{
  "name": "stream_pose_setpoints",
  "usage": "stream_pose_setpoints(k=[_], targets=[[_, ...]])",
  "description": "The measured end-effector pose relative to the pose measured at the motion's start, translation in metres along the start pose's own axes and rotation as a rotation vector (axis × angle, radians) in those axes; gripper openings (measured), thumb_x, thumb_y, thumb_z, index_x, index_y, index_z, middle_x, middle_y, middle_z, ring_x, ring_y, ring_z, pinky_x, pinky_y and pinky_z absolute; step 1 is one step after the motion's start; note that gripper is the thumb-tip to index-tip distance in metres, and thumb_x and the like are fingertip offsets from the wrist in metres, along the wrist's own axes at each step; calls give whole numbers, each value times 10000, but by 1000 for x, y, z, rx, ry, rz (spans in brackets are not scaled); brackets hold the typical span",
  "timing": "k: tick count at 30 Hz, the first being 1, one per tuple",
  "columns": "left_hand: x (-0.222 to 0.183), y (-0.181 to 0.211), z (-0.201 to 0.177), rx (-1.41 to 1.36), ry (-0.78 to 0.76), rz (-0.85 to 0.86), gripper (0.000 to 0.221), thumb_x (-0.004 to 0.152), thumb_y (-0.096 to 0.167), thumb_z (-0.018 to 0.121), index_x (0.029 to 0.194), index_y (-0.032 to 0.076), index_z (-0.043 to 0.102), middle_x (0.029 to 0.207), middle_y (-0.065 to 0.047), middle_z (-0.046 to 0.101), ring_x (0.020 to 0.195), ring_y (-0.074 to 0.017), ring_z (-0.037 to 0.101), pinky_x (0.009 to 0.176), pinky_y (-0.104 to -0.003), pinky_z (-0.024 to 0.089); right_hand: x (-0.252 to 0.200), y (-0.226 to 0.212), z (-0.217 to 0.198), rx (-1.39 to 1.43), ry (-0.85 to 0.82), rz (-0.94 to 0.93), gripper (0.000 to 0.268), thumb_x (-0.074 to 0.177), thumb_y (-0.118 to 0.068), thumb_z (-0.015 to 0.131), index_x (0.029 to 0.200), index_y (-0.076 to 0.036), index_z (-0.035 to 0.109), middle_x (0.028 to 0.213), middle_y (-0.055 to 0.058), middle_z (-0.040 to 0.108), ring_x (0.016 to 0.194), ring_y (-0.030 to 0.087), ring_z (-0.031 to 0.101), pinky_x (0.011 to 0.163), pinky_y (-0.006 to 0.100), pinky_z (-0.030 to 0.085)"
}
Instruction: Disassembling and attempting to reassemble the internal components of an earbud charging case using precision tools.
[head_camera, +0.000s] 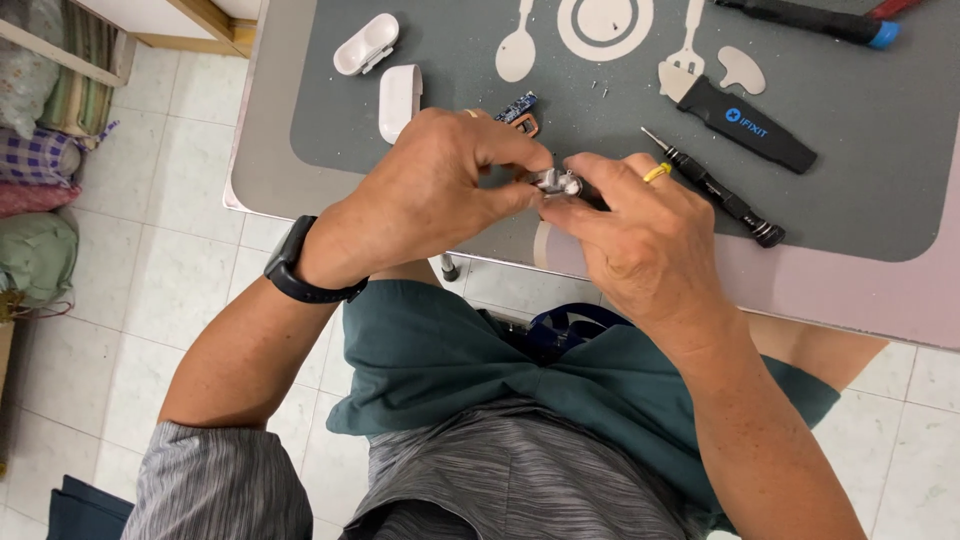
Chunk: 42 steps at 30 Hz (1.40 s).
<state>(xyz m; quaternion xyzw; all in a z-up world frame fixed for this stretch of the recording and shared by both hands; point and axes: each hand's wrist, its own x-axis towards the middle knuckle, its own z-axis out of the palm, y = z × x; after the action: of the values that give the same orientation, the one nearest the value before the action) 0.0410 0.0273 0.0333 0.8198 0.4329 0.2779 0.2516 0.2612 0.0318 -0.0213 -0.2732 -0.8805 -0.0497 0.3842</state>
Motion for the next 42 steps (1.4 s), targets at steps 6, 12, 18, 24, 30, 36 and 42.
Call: stream_pose_setpoints(k=[6, 12, 18, 24, 30, 36, 42], targets=[[3, -2, 1, -23, -33, 55, 82, 920, -36, 719, 979, 19, 728, 796, -73, 641, 709, -204, 616, 1073, -399, 512, 1, -3, -3, -50, -63, -3, 399, 873, 158, 638, 897, -209, 791, 1074, 23, 705, 784, 230, 558, 578, 298, 462], [3, -11, -1, 115, -121, 114, 96, 946, 14, 730, 1040, 10, 716, 862, -102, 638, 908, -301, 669, 727, -400, 500, 2, -4, -5, 18, -43, 52, 367, 936, 166, 668, 910, -170, 814, 1092, -23, 716, 803, 231, 560, 644, 300, 503], [8, -16, -4, 75, -143, 183, 88, 925, -26, 720, 1001, -10, 678, 774, -98, 617, 709, -282, 599, 1054, -442, 510, 4, 0, -14, 351, -99, 339, 309, 853, 65, 830, 1133, 38, 704, 1188, 145, 732, 990, 302, 640, 702, 349, 570], [9, -17, -5, 44, -136, 199, 104, 927, -41, 731, 1004, -9, 668, 746, -92, 565, 651, -273, 547, 1071, -452, 512, 3, 7, -2, 228, -164, 252, 154, 919, -56, 830, 1042, 9, 765, 1287, 123, 681, 1028, 363, 565, 832, 459, 505], [12, -9, -12, 58, -197, 96, 126, 923, -33, 751, 922, 53, 659, 735, -43, 547, 632, -202, 482, 607, -339, 386, 3, 9, -2, 271, -140, 241, 122, 913, -20, 830, 1009, 30, 773, 1235, 135, 721, 1014, 363, 572, 880, 445, 500], [14, -5, -16, -17, -221, 23, 117, 951, 2, 775, 935, 57, 673, 764, -17, 587, 654, -158, 493, 633, -305, 419, 2, 7, -4, 269, -116, 227, 91, 935, 1, 821, 999, 41, 769, 1208, 145, 724, 1014, 365, 583, 862, 440, 512], [12, 1, -19, 11, -242, 130, 118, 956, -36, 745, 1033, 34, 692, 821, -67, 624, 695, -220, 567, 632, -347, 420, 0, 6, -5, 206, -73, 145, 112, 941, 41, 836, 1005, 54, 745, 1216, 153, 711, 1005, 358, 626, 961, 468, 524]])
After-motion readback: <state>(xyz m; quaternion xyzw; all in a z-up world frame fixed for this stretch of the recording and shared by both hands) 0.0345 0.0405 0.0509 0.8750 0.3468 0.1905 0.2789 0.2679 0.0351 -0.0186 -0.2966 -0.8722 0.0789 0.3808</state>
